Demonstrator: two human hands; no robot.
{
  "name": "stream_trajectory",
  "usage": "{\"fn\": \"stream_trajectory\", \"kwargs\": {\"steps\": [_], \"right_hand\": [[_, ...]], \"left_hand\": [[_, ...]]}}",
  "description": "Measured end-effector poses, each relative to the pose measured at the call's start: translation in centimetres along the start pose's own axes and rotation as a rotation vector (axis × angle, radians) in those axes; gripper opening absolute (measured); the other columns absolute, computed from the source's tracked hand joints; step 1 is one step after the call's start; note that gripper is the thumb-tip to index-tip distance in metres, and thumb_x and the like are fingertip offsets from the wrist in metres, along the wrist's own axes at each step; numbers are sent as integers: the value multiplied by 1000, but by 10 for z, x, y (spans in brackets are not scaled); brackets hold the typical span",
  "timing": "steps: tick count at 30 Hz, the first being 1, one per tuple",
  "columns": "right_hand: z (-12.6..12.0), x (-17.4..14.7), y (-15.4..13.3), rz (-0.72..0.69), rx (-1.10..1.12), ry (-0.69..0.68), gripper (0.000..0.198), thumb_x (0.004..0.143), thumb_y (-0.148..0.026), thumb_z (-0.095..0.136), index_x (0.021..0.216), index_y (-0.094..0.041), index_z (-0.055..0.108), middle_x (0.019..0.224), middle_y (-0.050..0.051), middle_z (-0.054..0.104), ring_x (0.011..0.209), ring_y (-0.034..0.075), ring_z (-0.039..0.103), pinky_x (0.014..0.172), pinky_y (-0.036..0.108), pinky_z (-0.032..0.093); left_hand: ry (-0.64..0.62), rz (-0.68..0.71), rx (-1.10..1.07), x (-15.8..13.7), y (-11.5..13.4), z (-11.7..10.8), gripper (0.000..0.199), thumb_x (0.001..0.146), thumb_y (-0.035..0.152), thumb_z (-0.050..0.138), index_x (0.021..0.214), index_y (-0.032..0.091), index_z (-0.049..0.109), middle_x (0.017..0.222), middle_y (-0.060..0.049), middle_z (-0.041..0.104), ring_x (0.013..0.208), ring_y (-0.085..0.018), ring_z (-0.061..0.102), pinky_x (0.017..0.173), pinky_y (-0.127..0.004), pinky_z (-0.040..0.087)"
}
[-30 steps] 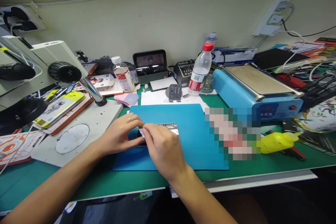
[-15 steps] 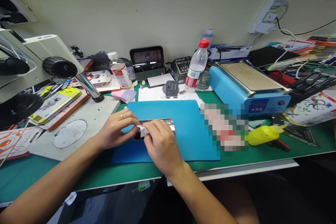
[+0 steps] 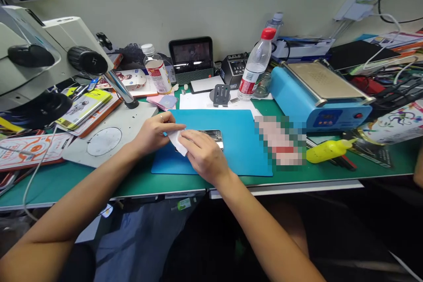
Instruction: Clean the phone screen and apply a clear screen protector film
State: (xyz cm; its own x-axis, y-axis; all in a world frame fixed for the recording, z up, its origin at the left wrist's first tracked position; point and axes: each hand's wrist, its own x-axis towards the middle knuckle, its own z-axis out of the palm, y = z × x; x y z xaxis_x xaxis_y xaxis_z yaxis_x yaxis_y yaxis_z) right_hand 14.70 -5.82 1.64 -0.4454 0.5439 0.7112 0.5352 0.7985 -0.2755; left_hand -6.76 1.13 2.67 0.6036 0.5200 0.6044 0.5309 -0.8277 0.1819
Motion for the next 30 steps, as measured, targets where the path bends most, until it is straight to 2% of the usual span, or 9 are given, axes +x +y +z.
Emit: {"fn": "stream_trajectory", "kwargs": {"steps": [4, 9, 13, 16, 19, 21, 25, 30], "right_hand": [[7, -3, 0, -44, -75, -119, 37, 99, -6, 46, 129, -10, 68, 131, 16, 74, 129, 27, 65, 109, 45, 55], [9, -5, 1, -21, -150, -225, 38, 98, -6, 44, 127, -8, 69, 131, 17, 73, 130, 29, 64, 112, 49, 52], [11, -8, -1, 40, -171, -322, 39, 97, -6, 45, 127, -6, 69, 133, 19, 72, 133, 29, 62, 118, 48, 47], [12, -8, -11, 123, -191, -392, 41, 103, -23, 49, 136, -4, 64, 142, 22, 65, 140, 32, 56, 121, 51, 43], [18, -4, -26, 238, -207, -455, 75, 102, -54, 50, 150, 3, 49, 158, 28, 47, 152, 37, 39, 125, 53, 35], [24, 2, -34, 315, -223, -507, 93, 98, -66, 48, 155, 8, 38, 165, 30, 33, 157, 39, 27, 128, 53, 28], [32, 12, -39, 433, -254, -580, 101, 97, -70, 47, 157, 9, 32, 167, 30, 26, 159, 39, 19, 130, 52, 23], [30, 12, -39, 459, -283, -589, 101, 97, -72, 43, 157, 9, 32, 167, 30, 26, 159, 38, 21, 130, 51, 23]], "left_hand": [[-80, -23, 23, -2, -3, 3, 32, 91, 11, 58, 109, 24, 81, 86, -5, 62, 75, -16, 60, 65, -27, 47], [-145, -84, 106, -4, -9, 4, 38, 89, 6, 54, 109, 24, 81, 94, -7, 66, 84, -19, 63, 71, -30, 52], [-170, -170, 129, -5, -9, 4, 32, 96, 14, 54, 114, 21, 80, 97, -9, 68, 88, -21, 64, 75, -33, 54], [-168, -236, 135, -4, -7, 3, 34, 98, 16, 52, 121, 18, 76, 98, -10, 69, 91, -23, 65, 78, -35, 55], [-147, -260, 121, -3, -6, 2, 35, 99, 18, 49, 123, 17, 74, 102, -10, 70, 96, -24, 65, 81, -37, 56], [-136, -263, 107, -2, -5, 1, 35, 100, 18, 47, 123, 17, 73, 103, -11, 71, 99, -25, 65, 84, -38, 56], [-142, -269, 89, -2, -5, 1, 34, 102, 18, 46, 123, 17, 73, 106, -11, 72, 100, -25, 65, 85, -38, 56], [-209, -241, 42, -1, -4, -2, 34, 104, 22, 45, 123, 16, 72, 106, -11, 72, 99, -25, 64, 87, -41, 56]]}}
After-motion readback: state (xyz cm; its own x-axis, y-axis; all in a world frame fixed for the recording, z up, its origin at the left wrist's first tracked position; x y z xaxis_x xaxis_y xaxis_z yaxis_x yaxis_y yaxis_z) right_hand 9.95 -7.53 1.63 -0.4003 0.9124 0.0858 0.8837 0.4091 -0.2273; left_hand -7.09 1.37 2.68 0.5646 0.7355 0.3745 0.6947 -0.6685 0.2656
